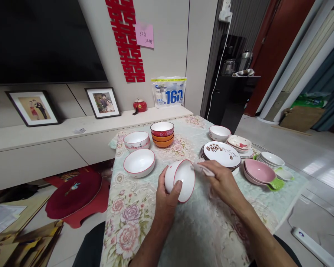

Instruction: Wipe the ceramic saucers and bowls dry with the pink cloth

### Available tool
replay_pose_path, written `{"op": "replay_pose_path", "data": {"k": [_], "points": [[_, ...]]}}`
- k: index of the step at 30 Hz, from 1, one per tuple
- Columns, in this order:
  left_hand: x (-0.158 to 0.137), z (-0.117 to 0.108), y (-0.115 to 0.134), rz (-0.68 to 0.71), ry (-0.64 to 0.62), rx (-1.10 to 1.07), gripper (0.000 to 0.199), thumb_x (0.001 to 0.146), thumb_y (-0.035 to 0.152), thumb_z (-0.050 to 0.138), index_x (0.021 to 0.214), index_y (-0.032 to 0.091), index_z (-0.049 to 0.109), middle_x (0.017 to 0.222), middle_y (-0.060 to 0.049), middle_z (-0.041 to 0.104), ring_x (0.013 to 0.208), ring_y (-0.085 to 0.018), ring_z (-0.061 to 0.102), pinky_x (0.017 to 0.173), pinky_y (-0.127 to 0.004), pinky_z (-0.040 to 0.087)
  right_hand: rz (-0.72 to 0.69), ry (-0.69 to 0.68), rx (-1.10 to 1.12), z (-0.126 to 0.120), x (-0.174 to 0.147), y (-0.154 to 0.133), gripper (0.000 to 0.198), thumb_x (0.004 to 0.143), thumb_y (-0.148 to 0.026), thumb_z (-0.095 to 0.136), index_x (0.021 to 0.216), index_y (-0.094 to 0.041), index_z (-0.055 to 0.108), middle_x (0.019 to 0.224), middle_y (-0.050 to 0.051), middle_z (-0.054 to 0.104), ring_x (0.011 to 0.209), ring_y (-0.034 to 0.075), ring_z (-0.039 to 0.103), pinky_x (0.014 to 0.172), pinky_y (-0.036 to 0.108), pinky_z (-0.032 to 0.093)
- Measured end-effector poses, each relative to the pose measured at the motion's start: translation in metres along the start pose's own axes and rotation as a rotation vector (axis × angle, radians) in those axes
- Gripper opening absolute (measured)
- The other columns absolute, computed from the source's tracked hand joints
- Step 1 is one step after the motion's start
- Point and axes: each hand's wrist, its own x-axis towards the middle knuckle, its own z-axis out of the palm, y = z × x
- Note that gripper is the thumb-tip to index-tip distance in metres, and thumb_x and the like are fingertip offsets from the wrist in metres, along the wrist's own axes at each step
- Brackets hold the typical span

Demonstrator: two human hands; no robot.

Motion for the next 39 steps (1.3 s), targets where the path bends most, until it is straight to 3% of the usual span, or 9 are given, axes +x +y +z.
{"op": "replay_pose_path", "data": {"k": [2, 4, 11, 15, 17, 22, 28, 34, 39], "points": [[-0.001, 0.001, 0.000, 0.004, -0.020, 0.013, 0.068, 0.077, 0.041, 0.070, 0.138, 0.020, 0.047, 0.139, -0.011, 0.057, 0.125, -0.029, 0.053, 0.104, -0.040, 0.043, -0.004, 0.169, 0.054, 0.001, 0.002, 0.000, 0.028, 0.092, -0.022, 0.055, 0.117, -0.023, 0.067, 0.118, 0.010, 0.066, 0.112, 0.025, 0.060, 0.097, 0.042, 0.047], [-0.002, 0.001, 0.000, 0.003, -0.069, 0.001, 0.068, 0.078, 0.041, 0.069, 0.138, 0.019, 0.046, 0.137, -0.012, 0.058, 0.123, -0.030, 0.055, 0.102, -0.041, 0.044, -0.079, 0.209, 0.077, 0.004, 0.000, -0.011, 0.032, 0.092, -0.024, 0.056, 0.123, -0.022, 0.064, 0.124, 0.011, 0.062, 0.117, 0.025, 0.057, 0.100, 0.042, 0.046], [-0.003, 0.004, 0.007, 0.088, -0.175, 0.031, 0.055, 0.069, 0.028, 0.071, 0.122, 0.017, 0.060, 0.116, -0.010, 0.071, 0.111, -0.031, 0.064, 0.095, -0.040, 0.050, -0.494, -0.093, -0.042, 0.023, -0.012, -0.056, 0.038, 0.093, -0.020, 0.051, 0.130, -0.017, 0.058, 0.131, 0.013, 0.057, 0.124, 0.029, 0.047, 0.109, 0.053, 0.033], [-0.002, 0.002, 0.008, 0.090, -0.254, 0.025, 0.056, 0.069, 0.024, 0.071, 0.123, 0.017, 0.060, 0.118, -0.010, 0.071, 0.111, -0.031, 0.064, 0.095, -0.040, 0.051, -0.537, -0.080, -0.164, 0.025, -0.008, -0.041, 0.040, 0.093, -0.011, 0.046, 0.130, -0.023, 0.057, 0.121, 0.009, 0.062, 0.118, 0.025, 0.053, 0.112, 0.059, 0.026], [-0.003, 0.000, 0.006, 0.050, -0.295, -0.035, 0.065, 0.070, 0.029, 0.073, 0.131, 0.017, 0.054, 0.126, -0.011, 0.067, 0.112, -0.030, 0.063, 0.095, -0.039, 0.051, -0.553, -0.026, -0.156, 0.024, -0.004, -0.028, 0.041, 0.096, -0.012, 0.045, 0.133, -0.025, 0.055, 0.121, 0.009, 0.061, 0.120, 0.023, 0.053, 0.111, 0.054, 0.033], [-0.003, -0.002, 0.002, -0.025, -0.289, -0.070, 0.077, 0.067, 0.036, 0.076, 0.138, 0.018, 0.050, 0.131, -0.012, 0.064, 0.115, -0.032, 0.062, 0.095, -0.040, 0.052, -0.398, 0.082, -0.140, 0.020, -0.002, 0.004, 0.042, 0.100, -0.019, 0.045, 0.141, -0.024, 0.051, 0.129, 0.014, 0.058, 0.122, 0.023, 0.056, 0.098, 0.039, 0.051], [-0.003, -0.002, 0.004, 0.078, -0.232, -0.045, 0.075, 0.067, 0.033, 0.076, 0.135, 0.019, 0.049, 0.138, -0.013, 0.059, 0.124, -0.033, 0.055, 0.102, -0.041, 0.047, -0.132, 0.099, -0.098, 0.024, -0.005, 0.026, 0.038, 0.098, -0.028, 0.047, 0.134, -0.019, 0.057, 0.119, 0.014, 0.068, 0.109, 0.025, 0.066, 0.092, 0.039, 0.055], [-0.006, 0.001, 0.008, 0.090, -0.254, -0.151, 0.076, 0.067, 0.032, 0.078, 0.134, 0.022, 0.046, 0.140, -0.012, 0.055, 0.125, -0.033, 0.055, 0.103, -0.042, 0.046, 0.142, 0.020, 0.192, 0.021, -0.003, 0.026, 0.038, 0.092, -0.039, 0.057, 0.122, -0.017, 0.064, 0.119, 0.011, 0.071, 0.107, 0.026, 0.067, 0.094, 0.041, 0.053], [-0.011, 0.010, 0.007, 0.079, -0.270, -0.279, 0.081, 0.061, 0.035, 0.081, 0.131, 0.022, 0.043, 0.138, -0.014, 0.055, 0.121, -0.033, 0.056, 0.098, -0.043, 0.049, 0.133, 0.156, 0.197, 0.025, -0.002, 0.022, 0.037, 0.088, -0.037, 0.062, 0.118, -0.018, 0.066, 0.115, 0.010, 0.072, 0.103, 0.025, 0.068, 0.091, 0.038, 0.053]]}}
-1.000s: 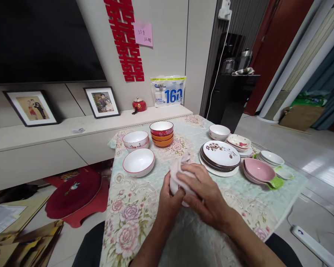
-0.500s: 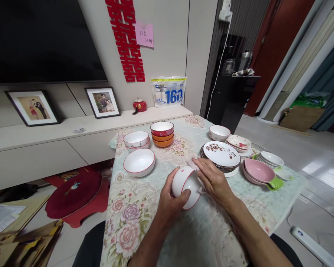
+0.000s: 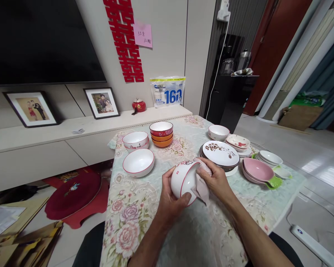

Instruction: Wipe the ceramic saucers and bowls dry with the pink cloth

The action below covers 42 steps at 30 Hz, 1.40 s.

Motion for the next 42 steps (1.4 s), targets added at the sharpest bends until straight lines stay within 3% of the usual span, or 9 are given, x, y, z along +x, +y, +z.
{"op": "replay_pose_path", "data": {"k": [5, 10, 15, 18, 24, 29, 32, 36, 42], "points": [[-0.001, 0.002, -0.008, -0.029, -0.056, 0.034, 0.080, 0.058, 0.034, 0.084, 0.125, 0.023, 0.042, 0.130, -0.012, 0.059, 0.115, -0.031, 0.060, 0.093, -0.042, 0.050, -0.277, 0.138, -0.288, 0.000, -0.003, -0.008, 0.026, 0.092, -0.023, 0.054, 0.114, -0.020, 0.066, 0.104, 0.009, 0.074, 0.092, 0.022, 0.070, 0.083, 0.034, 0.056], [0.000, -0.004, -0.008, -0.070, -0.062, 0.111, 0.070, 0.063, 0.039, 0.081, 0.122, 0.021, 0.048, 0.120, -0.011, 0.064, 0.108, -0.031, 0.061, 0.092, -0.043, 0.049, -0.569, 0.114, -0.496, 0.001, -0.010, -0.028, 0.033, 0.093, -0.010, 0.043, 0.115, -0.019, 0.067, 0.104, 0.011, 0.074, 0.099, 0.022, 0.070, 0.088, 0.035, 0.057], [0.003, -0.011, 0.001, -0.051, -0.079, 0.199, 0.060, 0.072, 0.034, 0.076, 0.126, 0.021, 0.053, 0.125, -0.009, 0.063, 0.115, -0.029, 0.059, 0.099, -0.040, 0.046, -0.815, 0.048, -0.516, 0.008, -0.016, -0.046, 0.025, 0.094, -0.012, 0.052, 0.112, -0.020, 0.066, 0.105, 0.011, 0.074, 0.103, 0.023, 0.069, 0.095, 0.038, 0.055], [0.003, -0.013, 0.000, -0.046, 0.039, 0.211, 0.060, 0.072, 0.033, 0.075, 0.127, 0.020, 0.053, 0.124, -0.010, 0.063, 0.113, -0.028, 0.060, 0.098, -0.039, 0.047, -0.787, 0.044, -0.502, 0.012, -0.015, -0.045, 0.025, 0.094, -0.010, 0.050, 0.114, -0.017, 0.064, 0.106, 0.012, 0.073, 0.103, 0.023, 0.068, 0.094, 0.038, 0.055], [-0.001, -0.009, 0.002, -0.047, 0.202, 0.134, 0.076, 0.069, 0.037, 0.077, 0.136, 0.019, 0.046, 0.127, -0.012, 0.060, 0.113, -0.031, 0.061, 0.094, -0.040, 0.050, -0.393, 0.066, -0.362, 0.017, -0.010, -0.020, 0.027, 0.096, -0.022, 0.049, 0.120, -0.016, 0.060, 0.106, 0.012, 0.072, 0.097, 0.022, 0.069, 0.083, 0.035, 0.057], [0.000, -0.006, 0.006, -0.018, 0.247, 0.087, 0.082, 0.068, 0.039, 0.078, 0.139, 0.022, 0.040, 0.135, -0.013, 0.053, 0.118, -0.030, 0.059, 0.094, -0.038, 0.050, -0.093, 0.042, -0.291, 0.025, -0.012, -0.009, 0.025, 0.094, -0.033, 0.051, 0.108, -0.017, 0.065, 0.096, 0.010, 0.075, 0.084, 0.024, 0.071, 0.073, 0.033, 0.055], [0.002, -0.006, 0.001, 0.008, 0.225, 0.067, 0.085, 0.068, 0.038, 0.079, 0.139, 0.023, 0.036, 0.137, -0.012, 0.051, 0.121, -0.030, 0.057, 0.097, -0.038, 0.049, 0.000, 0.032, -0.238, 0.025, -0.012, -0.008, 0.022, 0.092, -0.033, 0.054, 0.104, -0.019, 0.066, 0.088, 0.006, 0.076, 0.075, 0.022, 0.070, 0.067, 0.030, 0.053], [0.003, -0.007, -0.006, -0.001, 0.101, 0.079, 0.089, 0.064, 0.037, 0.082, 0.138, 0.023, 0.035, 0.137, -0.013, 0.050, 0.119, -0.030, 0.057, 0.098, -0.040, 0.047, -0.122, 0.129, -0.305, 0.015, -0.009, -0.007, 0.021, 0.092, -0.028, 0.054, 0.105, -0.018, 0.066, 0.095, 0.007, 0.075, 0.079, 0.021, 0.070, 0.071, 0.030, 0.054], [0.002, -0.007, -0.010, -0.096, 0.017, 0.108, 0.092, 0.064, 0.041, 0.081, 0.141, 0.021, 0.034, 0.112, -0.010, 0.062, 0.096, -0.026, 0.063, 0.084, -0.038, 0.050, -0.615, 0.127, -0.573, 0.005, -0.011, -0.023, 0.030, 0.093, -0.008, 0.044, 0.113, -0.016, 0.065, 0.101, 0.012, 0.074, 0.096, 0.022, 0.071, 0.085, 0.033, 0.057]]}}
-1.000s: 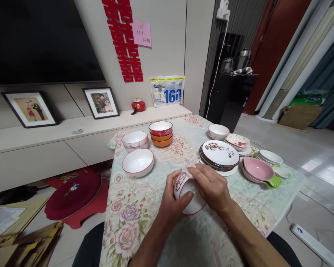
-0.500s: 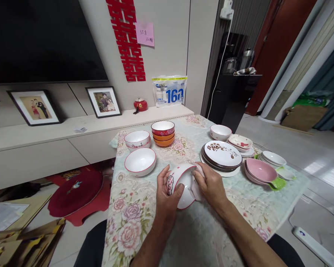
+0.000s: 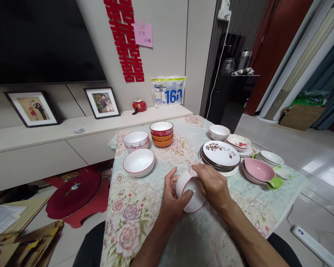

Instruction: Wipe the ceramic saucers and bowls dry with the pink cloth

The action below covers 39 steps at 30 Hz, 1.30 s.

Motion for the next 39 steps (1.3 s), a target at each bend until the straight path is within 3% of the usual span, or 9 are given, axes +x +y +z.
{"op": "replay_pose_path", "data": {"k": [3, 6, 17, 21, 24, 28, 32, 35, 39], "points": [[0.001, -0.001, 0.001, 0.014, 0.047, 0.035, 0.090, 0.065, 0.039, 0.081, 0.141, 0.022, 0.037, 0.112, -0.009, 0.063, 0.095, -0.024, 0.062, 0.085, -0.037, 0.049, -0.170, 0.034, -0.025, -0.004, 0.005, -0.013, 0.026, 0.094, -0.009, 0.049, 0.112, -0.016, 0.066, 0.101, 0.013, 0.075, 0.097, 0.022, 0.070, 0.089, 0.034, 0.057], [0.001, -0.002, 0.004, 0.003, 0.071, 0.086, 0.084, 0.067, 0.037, 0.078, 0.140, 0.020, 0.040, 0.110, -0.008, 0.064, 0.093, -0.023, 0.062, 0.085, -0.036, 0.048, -0.190, 0.006, 0.029, -0.002, 0.008, -0.019, 0.025, 0.094, -0.011, 0.049, 0.113, -0.017, 0.065, 0.104, 0.012, 0.074, 0.101, 0.022, 0.070, 0.094, 0.037, 0.056], [-0.004, -0.002, 0.010, 0.072, 0.254, -0.040, 0.076, 0.070, 0.037, 0.078, 0.137, 0.021, 0.044, 0.128, -0.011, 0.055, 0.110, -0.027, 0.060, 0.092, -0.038, 0.049, 0.576, -0.203, 0.353, 0.025, -0.011, 0.002, 0.026, 0.093, -0.036, 0.053, 0.106, -0.017, 0.065, 0.094, 0.008, 0.075, 0.081, 0.023, 0.070, 0.072, 0.033, 0.053], [0.000, -0.002, 0.006, 0.093, 0.219, -0.056, 0.081, 0.069, 0.037, 0.079, 0.138, 0.022, 0.039, 0.133, -0.012, 0.052, 0.115, -0.028, 0.057, 0.095, -0.039, 0.048, 0.669, -0.239, 0.394, 0.026, -0.013, 0.002, 0.023, 0.091, -0.037, 0.054, 0.089, -0.017, 0.067, 0.077, 0.003, 0.071, 0.068, 0.020, 0.065, 0.063, 0.028, 0.049], [0.002, -0.001, 0.002, 0.102, 0.151, -0.006, 0.086, 0.066, 0.036, 0.081, 0.138, 0.021, 0.037, 0.131, -0.012, 0.052, 0.115, -0.028, 0.057, 0.096, -0.039, 0.047, 0.575, -0.160, 0.272, 0.022, -0.013, 0.007, 0.021, 0.092, -0.031, 0.053, 0.098, -0.017, 0.067, 0.085, 0.006, 0.073, 0.074, 0.021, 0.067, 0.066, 0.029, 0.050], [0.002, 0.000, -0.001, 0.076, 0.064, 0.018, 0.088, 0.064, 0.033, 0.080, 0.138, 0.020, 0.035, 0.118, -0.011, 0.058, 0.105, -0.027, 0.061, 0.090, -0.039, 0.049, 0.187, -0.046, 0.078, 0.012, -0.009, 0.010, 0.027, 0.092, -0.015, 0.047, 0.115, -0.013, 0.061, 0.102, 0.012, 0.073, 0.092, 0.022, 0.070, 0.078, 0.030, 0.054], [0.002, -0.002, 0.004, 0.036, 0.049, 0.064, 0.084, 0.066, 0.032, 0.077, 0.138, 0.018, 0.036, 0.112, -0.010, 0.061, 0.099, -0.026, 0.062, 0.089, -0.039, 0.049, -0.113, 0.005, -0.048, 0.003, 0.000, -0.003, 0.032, 0.092, -0.006, 0.044, 0.120, -0.013, 0.058, 0.101, 0.013, 0.074, 0.095, 0.022, 0.070, 0.087, 0.032, 0.055], [0.002, -0.005, 0.009, 0.010, 0.050, 0.135, 0.078, 0.068, 0.033, 0.075, 0.137, 0.017, 0.042, 0.115, -0.011, 0.062, 0.099, -0.026, 0.061, 0.090, -0.040, 0.048, -0.177, 0.018, -0.043, 0.002, 0.004, -0.013, 0.029, 0.094, -0.007, 0.047, 0.120, -0.014, 0.058, 0.102, 0.013, 0.074, 0.098, 0.022, 0.070, 0.089, 0.034, 0.056], [0.000, -0.006, 0.012, 0.022, 0.138, 0.159, 0.067, 0.071, 0.036, 0.072, 0.132, 0.018, 0.052, 0.123, -0.012, 0.061, 0.108, -0.029, 0.060, 0.097, -0.042, 0.045, -0.040, -0.057, 0.096, 0.008, 0.001, -0.010, 0.030, 0.095, -0.011, 0.044, 0.121, -0.015, 0.058, 0.107, 0.012, 0.073, 0.102, 0.021, 0.069, 0.090, 0.034, 0.056]]}}
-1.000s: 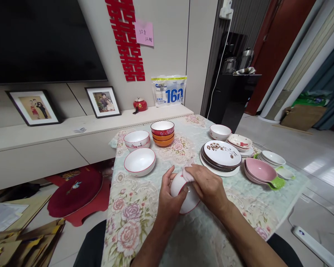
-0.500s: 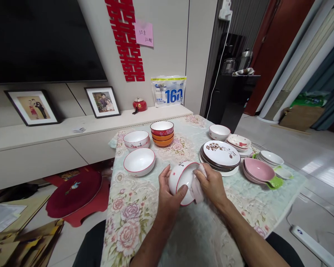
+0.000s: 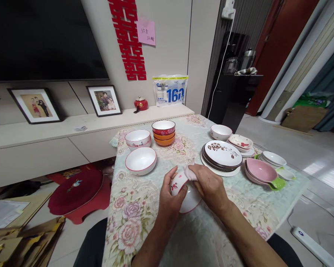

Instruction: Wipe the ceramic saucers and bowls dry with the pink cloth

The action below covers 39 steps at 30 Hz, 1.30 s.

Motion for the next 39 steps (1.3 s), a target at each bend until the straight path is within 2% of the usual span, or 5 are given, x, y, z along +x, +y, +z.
{"op": "replay_pose_path", "data": {"k": [11, 15, 24, 34, 39], "points": [[-0.001, -0.001, -0.007, 0.052, 0.097, -0.176, 0.075, 0.074, 0.039, 0.075, 0.139, 0.021, 0.043, 0.137, -0.014, 0.055, 0.120, -0.032, 0.057, 0.099, -0.044, 0.047, 0.757, -0.179, 0.379, 0.022, -0.015, 0.009, 0.026, 0.091, -0.040, 0.053, 0.089, -0.016, 0.065, 0.077, 0.005, 0.071, 0.069, 0.021, 0.065, 0.062, 0.029, 0.048], [0.002, 0.002, -0.009, 0.041, 0.016, -0.116, 0.080, 0.071, 0.036, 0.077, 0.140, 0.020, 0.040, 0.138, -0.014, 0.052, 0.121, -0.031, 0.056, 0.101, -0.042, 0.046, 0.685, -0.100, 0.242, 0.017, -0.015, 0.016, 0.023, 0.092, -0.035, 0.052, 0.096, -0.017, 0.066, 0.085, 0.006, 0.073, 0.074, 0.021, 0.066, 0.066, 0.029, 0.049], [-0.001, 0.002, 0.002, -0.032, -0.035, -0.021, 0.072, 0.067, 0.035, 0.077, 0.132, 0.018, 0.051, 0.118, -0.011, 0.064, 0.101, -0.027, 0.063, 0.090, -0.040, 0.050, -0.010, -0.016, -0.081, -0.003, -0.006, 0.007, 0.033, 0.094, -0.011, 0.044, 0.124, -0.015, 0.056, 0.107, 0.013, 0.073, 0.100, 0.023, 0.069, 0.090, 0.034, 0.054], [-0.004, 0.000, 0.000, -0.049, 0.096, -0.288, 0.071, 0.075, 0.039, 0.076, 0.136, 0.020, 0.047, 0.129, -0.013, 0.063, 0.107, -0.028, 0.065, 0.087, -0.038, 0.053, 0.577, -0.248, 0.161, 0.012, -0.010, 0.010, 0.024, 0.095, -0.035, 0.051, 0.105, -0.015, 0.061, 0.089, 0.010, 0.073, 0.078, 0.025, 0.069, 0.068, 0.032, 0.051], [0.003, 0.002, 0.002, -0.110, 0.130, -0.452, 0.069, 0.080, 0.041, 0.071, 0.139, 0.017, 0.045, 0.123, -0.015, 0.067, 0.102, -0.028, 0.068, 0.087, -0.041, 0.055, 0.637, -0.513, 0.273, 0.000, -0.007, 0.012, 0.028, 0.096, -0.039, 0.049, 0.082, -0.017, 0.061, 0.079, 0.008, 0.070, 0.071, 0.021, 0.064, 0.062, 0.029, 0.047]]}}
